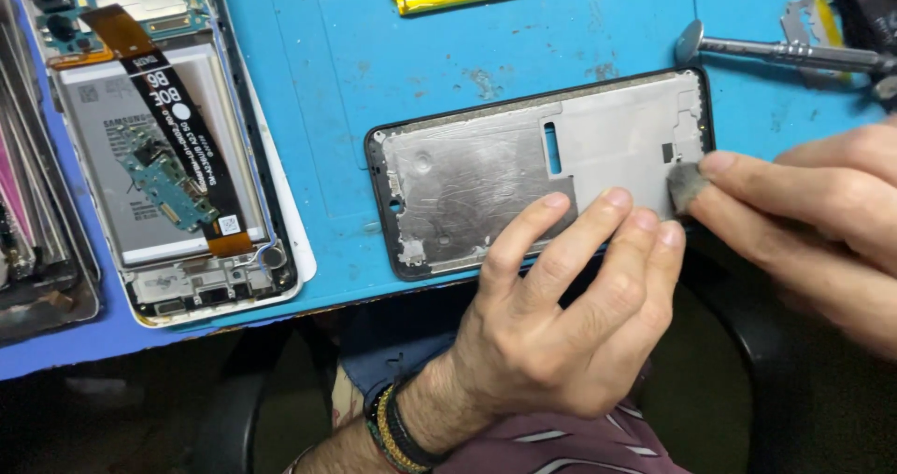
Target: Cleaning a smartphone frame with a brush and cloth and preparing it for reassembly.
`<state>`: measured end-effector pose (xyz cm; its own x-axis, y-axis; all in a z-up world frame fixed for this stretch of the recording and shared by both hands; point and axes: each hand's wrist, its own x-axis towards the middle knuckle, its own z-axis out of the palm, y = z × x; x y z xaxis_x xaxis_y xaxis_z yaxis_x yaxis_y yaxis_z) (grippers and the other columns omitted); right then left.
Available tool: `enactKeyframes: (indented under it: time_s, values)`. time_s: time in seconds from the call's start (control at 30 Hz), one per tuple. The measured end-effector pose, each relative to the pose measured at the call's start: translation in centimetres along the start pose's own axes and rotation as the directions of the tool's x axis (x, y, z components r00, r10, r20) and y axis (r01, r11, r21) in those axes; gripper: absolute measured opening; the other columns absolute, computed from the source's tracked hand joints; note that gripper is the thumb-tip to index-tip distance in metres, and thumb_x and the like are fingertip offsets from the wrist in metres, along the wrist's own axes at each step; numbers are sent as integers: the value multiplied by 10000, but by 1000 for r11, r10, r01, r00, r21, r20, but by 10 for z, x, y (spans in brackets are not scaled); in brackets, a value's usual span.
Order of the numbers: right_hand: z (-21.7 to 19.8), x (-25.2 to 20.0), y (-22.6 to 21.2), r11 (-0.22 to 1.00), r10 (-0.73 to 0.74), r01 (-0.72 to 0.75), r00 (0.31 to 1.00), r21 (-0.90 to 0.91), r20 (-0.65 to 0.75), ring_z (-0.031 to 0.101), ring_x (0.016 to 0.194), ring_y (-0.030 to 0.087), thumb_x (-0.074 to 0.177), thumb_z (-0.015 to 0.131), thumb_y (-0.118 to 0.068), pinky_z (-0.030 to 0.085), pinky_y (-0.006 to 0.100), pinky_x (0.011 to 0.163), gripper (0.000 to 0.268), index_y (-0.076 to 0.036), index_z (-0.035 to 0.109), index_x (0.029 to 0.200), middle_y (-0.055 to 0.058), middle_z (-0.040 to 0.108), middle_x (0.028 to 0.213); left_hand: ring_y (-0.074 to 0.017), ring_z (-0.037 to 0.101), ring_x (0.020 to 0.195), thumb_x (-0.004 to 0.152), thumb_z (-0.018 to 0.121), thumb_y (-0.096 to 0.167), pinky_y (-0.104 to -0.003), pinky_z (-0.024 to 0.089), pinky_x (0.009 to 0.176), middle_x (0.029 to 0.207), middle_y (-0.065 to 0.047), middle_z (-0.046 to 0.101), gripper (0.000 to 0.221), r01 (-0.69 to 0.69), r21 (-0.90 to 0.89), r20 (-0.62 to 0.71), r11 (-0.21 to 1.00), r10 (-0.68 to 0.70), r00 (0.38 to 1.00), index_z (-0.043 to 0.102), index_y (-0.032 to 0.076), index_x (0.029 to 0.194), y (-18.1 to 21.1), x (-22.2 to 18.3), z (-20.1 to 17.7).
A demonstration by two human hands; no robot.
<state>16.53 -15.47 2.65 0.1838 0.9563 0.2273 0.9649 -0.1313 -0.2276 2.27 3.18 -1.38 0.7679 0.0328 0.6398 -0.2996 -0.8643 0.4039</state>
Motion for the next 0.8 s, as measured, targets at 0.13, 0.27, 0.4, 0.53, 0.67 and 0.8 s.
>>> enactKeyframes:
  time_s: [0.13, 0.27, 0.4, 0.53, 0.67, 0.8]
  values:
    - [-4, 4, 2, 996, -73, 74, 997, -40, 30, 643, 892, 320, 778, 747, 54, 548, 424, 734, 318, 64, 773, 1095, 262, 715, 1239, -265, 699, 1178, 1036, 772, 86, -443, 446, 1102, 1202, -116, 721, 134, -4, 5, 2, 1000, 4, 1000, 814, 25, 1148, 0, -1, 0]
    - [-7, 9, -1, 994, -94, 97, 994, -51, 53, 660, 838, 285, 804, 736, 43, 524, 443, 721, 289, 58, 776, 1090, 233, 733, 1222, -271, 689, 1185, 1035, 762, 86, -444, 448, 1100, 1209, -124, 722, 146, -1, 9, 22, 1000, 1, 1000, 814, 18, 1154, 0, -1, -3]
    - [-13, 10, 1, 988, -104, 111, 992, -111, 74, 669, 868, 295, 792, 744, -2, 538, 439, 736, 314, 38, 785, 1102, 236, 743, 1226, -260, 693, 1179, 1023, 798, 71, -444, 446, 1097, 1196, -114, 724, 127, -1, 7, 1, 1000, 1, 1000, 818, 28, 1141, 4, 2, 2]
    - [-11, -9, -1, 997, 46, -41, 995, -66, 83, 631, 931, 294, 728, 722, 60, 556, 384, 744, 404, 51, 774, 1129, 237, 697, 1259, -251, 692, 1183, 1021, 836, 65, -437, 440, 1103, 1195, -106, 730, 133, -6, 32, 9, 999, 6, 1000, 816, 33, 1149, 3, 1, 0]
    - [-14, 15, -8, 998, -9, 10, 1000, -54, 15, 635, 916, 296, 792, 743, 14, 516, 403, 733, 354, 89, 776, 1136, 271, 697, 1265, -244, 688, 1172, 1000, 844, 55, -440, 457, 1083, 1194, -101, 725, 136, -16, 63, 2, 998, 16, 1000, 817, 40, 1132, 4, 3, 1]
    - [-14, 10, -3, 985, -111, 114, 993, -129, 29, 664, 864, 294, 806, 753, -19, 513, 426, 726, 309, 53, 792, 1103, 249, 745, 1217, -253, 691, 1172, 997, 837, 53, -448, 460, 1083, 1194, -114, 724, 131, -10, 36, 3, 999, 9, 1000, 818, 33, 1125, 4, 4, 2]
